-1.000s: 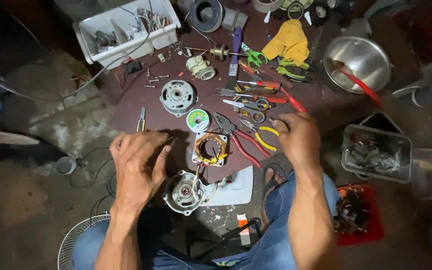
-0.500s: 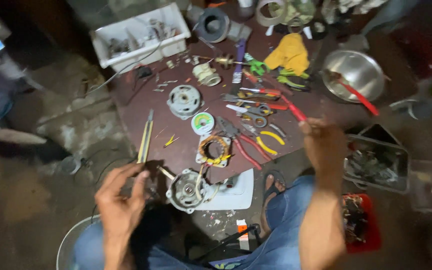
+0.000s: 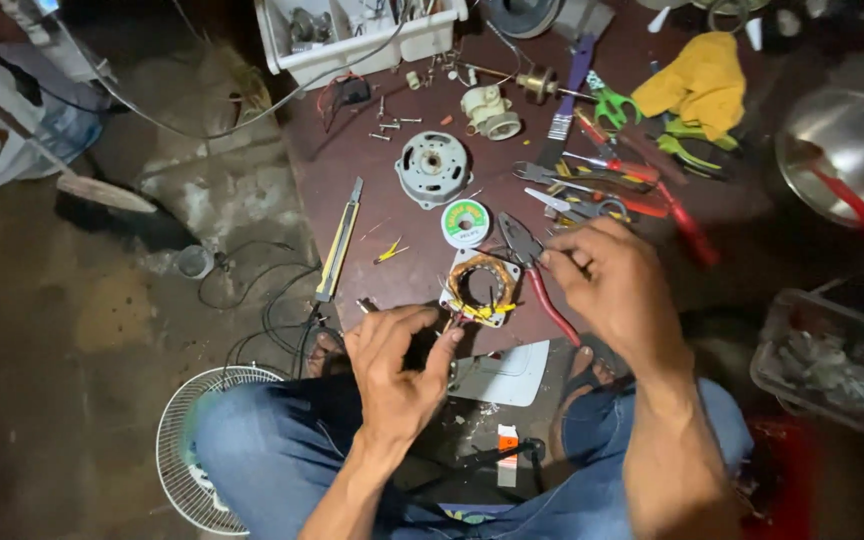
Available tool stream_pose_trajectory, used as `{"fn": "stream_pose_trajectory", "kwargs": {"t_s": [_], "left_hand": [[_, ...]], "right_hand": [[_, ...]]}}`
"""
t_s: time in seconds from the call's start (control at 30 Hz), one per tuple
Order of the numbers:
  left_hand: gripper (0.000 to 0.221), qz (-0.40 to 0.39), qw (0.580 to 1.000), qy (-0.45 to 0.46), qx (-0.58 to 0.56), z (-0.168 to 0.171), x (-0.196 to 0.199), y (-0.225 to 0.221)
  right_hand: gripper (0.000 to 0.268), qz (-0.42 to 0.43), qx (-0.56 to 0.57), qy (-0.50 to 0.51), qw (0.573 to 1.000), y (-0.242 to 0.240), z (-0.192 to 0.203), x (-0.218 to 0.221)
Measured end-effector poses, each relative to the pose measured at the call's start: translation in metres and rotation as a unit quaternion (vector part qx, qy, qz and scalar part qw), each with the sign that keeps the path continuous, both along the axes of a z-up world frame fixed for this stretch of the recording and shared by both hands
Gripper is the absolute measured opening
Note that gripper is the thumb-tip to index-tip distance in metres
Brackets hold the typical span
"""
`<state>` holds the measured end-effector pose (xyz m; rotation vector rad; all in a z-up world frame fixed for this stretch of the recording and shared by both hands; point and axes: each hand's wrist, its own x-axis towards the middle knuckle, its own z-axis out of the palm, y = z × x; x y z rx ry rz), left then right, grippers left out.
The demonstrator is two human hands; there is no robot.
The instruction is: A person is performing detailed repair work on a motor stator, involving wire manipulation and component assembly.
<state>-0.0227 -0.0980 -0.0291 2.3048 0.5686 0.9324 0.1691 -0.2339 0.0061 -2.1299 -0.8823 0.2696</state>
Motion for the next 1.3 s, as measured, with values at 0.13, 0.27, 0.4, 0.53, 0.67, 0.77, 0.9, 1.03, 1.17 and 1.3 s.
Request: {"fn": "stream_pose_trajectory", "kwargs": {"t_s": [0.13,0.27,0.4,0.53,0.67,0.77,0.9,1.03,1.17,1.3], "left_hand": [[0.018,-0.003,1.000,-0.016,0.008,0.002,0.008,-0.001],[0.021,0.000,1.000,-0.004,-0.028,0.001,0.008,0.000],[0.016,-0.010,0.998,0.001,-0.056,0.002,0.008,0.003],[0.017,-0.007,0.997,0.007,-0.075,-0.001,0.005,0.004],[0.017,-0.010,0.998,0.012,-0.058,0.007,0.008,0.002],[0.025,-0.003,0.998,0.023,-0.062,0.009,0.011,0.001],[0.029,-0.017,0.999,0.033,-0.036,0.005,0.014,0.001],[0.030,-0.019,1.000,0.017,-0.007,0.002,0.016,0.000],[0.025,-0.015,1.000,0.016,-0.017,0.005,0.019,-0.001],[0.024,-0.009,1.000,0.022,-0.012,0.005,0.019,-0.001]], "right_hand": [[0.015,0.021,-0.009,0.003,1.000,0.006,-0.014,-0.003],[0.018,0.023,-0.004,0.002,1.000,0.010,-0.014,-0.011],[0.016,0.046,0.027,-0.052,0.997,0.015,-0.016,-0.016],[0.013,0.085,0.064,-0.080,0.991,0.021,-0.014,-0.016],[0.015,0.099,0.064,-0.075,0.990,0.024,-0.012,-0.015],[0.016,0.110,0.069,-0.063,0.990,0.028,-0.012,-0.013],[0.026,0.161,0.077,-0.057,0.982,0.033,-0.010,-0.009],[0.034,0.211,0.081,-0.098,0.969,0.040,-0.010,-0.006],[0.018,0.218,0.065,-0.073,0.971,0.047,-0.008,-0.008],[0.005,0.233,0.053,-0.079,0.968,0.051,-0.009,-0.009]]}}
